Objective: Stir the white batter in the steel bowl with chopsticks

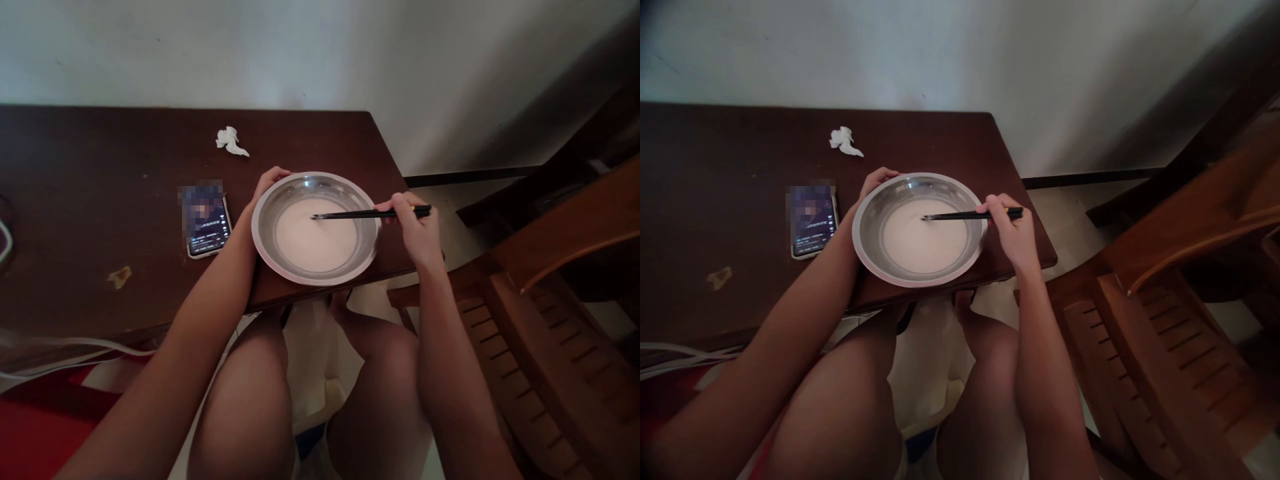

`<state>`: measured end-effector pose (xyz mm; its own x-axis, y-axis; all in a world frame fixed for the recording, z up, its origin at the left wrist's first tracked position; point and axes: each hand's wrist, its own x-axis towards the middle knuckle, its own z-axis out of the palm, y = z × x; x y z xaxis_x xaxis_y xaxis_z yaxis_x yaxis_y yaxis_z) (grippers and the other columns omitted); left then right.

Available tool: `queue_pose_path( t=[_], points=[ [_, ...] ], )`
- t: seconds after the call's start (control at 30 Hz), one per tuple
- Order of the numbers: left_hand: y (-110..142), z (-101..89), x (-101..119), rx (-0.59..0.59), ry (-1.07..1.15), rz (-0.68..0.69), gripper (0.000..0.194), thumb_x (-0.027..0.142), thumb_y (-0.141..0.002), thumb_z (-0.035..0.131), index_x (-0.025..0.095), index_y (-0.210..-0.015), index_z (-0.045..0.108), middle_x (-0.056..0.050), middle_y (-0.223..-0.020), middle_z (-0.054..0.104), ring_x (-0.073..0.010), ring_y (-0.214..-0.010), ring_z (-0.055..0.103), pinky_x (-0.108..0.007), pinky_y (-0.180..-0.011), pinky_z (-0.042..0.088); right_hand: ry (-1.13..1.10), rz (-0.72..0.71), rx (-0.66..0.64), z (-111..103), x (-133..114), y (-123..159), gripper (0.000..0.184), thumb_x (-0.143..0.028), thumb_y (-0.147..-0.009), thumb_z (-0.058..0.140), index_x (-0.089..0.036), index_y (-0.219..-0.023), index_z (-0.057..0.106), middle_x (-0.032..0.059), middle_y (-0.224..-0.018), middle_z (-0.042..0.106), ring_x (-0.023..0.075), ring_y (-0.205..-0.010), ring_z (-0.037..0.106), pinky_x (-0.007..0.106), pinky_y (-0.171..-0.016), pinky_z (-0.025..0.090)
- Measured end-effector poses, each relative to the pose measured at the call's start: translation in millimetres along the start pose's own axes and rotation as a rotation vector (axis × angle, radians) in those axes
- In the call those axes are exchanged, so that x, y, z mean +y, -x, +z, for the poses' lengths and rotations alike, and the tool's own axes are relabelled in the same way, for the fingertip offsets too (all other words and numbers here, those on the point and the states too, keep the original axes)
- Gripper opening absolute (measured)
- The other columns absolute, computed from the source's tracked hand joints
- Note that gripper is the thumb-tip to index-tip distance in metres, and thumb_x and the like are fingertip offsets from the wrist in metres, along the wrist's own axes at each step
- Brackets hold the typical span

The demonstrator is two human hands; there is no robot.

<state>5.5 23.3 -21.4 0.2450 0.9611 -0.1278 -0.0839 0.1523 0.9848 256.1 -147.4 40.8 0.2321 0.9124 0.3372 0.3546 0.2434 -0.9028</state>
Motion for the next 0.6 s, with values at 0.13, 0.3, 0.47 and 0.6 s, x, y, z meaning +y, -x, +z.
queue_pose_path(
  t=[0.13, 0.3, 0.47, 0.6],
  points=[
    [1.7, 3.7, 3.6, 0.078, 0.01, -0.098, 0.018, 0.027, -0.081, 0.062, 0.023, -0.063, 0.064, -0.001, -0.058, 0.065, -0.0232, -0.079, 0.07, -0.036, -0.08, 0.058, -0.008, 0.023, 0.045, -4.3, 1.9, 0.7, 0.05, -0.061, -0.094, 0.056, -0.024, -0.063, 0.069, 0.0014, -0.063, 0.071, 0.015, -0.062, 0.063, 0.03, -0.059, 0.048],
    [1.8, 3.2, 1.9, 0.102, -0.029, -0.018, 0.01, 0.02, -0.074, 0.066, 0.024, -0.065, 0.066, 0.001, -0.066, 0.068, -0.022, -0.088, 0.071, -0.032, -0.086, 0.057, -0.038, 0.005, -0.166, 6.5, -2.8, 2.1, 0.041, -0.058, -0.092, 0.062, -0.024, -0.072, 0.074, 0.0015, -0.078, 0.077, 0.0153, -0.074, 0.067, 0.031, -0.07, 0.054],
    [5.0, 7.2, 6.4, 0.108, -0.005, -0.076, 0.017, 0.021, -0.078, 0.06, 0.023, -0.061, 0.064, 0.001, -0.059, 0.064, -0.0214, -0.079, 0.07, -0.033, -0.081, 0.058, 0.004, 0.004, 0.051, -2.8, 1.0, 0.0, 0.047, -0.06, -0.093, 0.058, -0.024, -0.067, 0.072, 0.0012, -0.07, 0.074, 0.014, -0.064, 0.062, 0.03, -0.062, 0.05],
    [3.9, 6.9, 5.2, 0.104, 0.004, -0.062, 0.014, 0.021, -0.078, 0.06, 0.024, -0.064, 0.064, 0.0, -0.061, 0.065, -0.0235, -0.085, 0.071, -0.033, -0.08, 0.057, -0.036, 0.023, -0.074, -1.0, -1.0, 2.5, 0.047, -0.059, -0.093, 0.059, -0.024, -0.065, 0.071, 0.0013, -0.068, 0.073, 0.0154, -0.067, 0.066, 0.03, -0.062, 0.051]
  ],
)
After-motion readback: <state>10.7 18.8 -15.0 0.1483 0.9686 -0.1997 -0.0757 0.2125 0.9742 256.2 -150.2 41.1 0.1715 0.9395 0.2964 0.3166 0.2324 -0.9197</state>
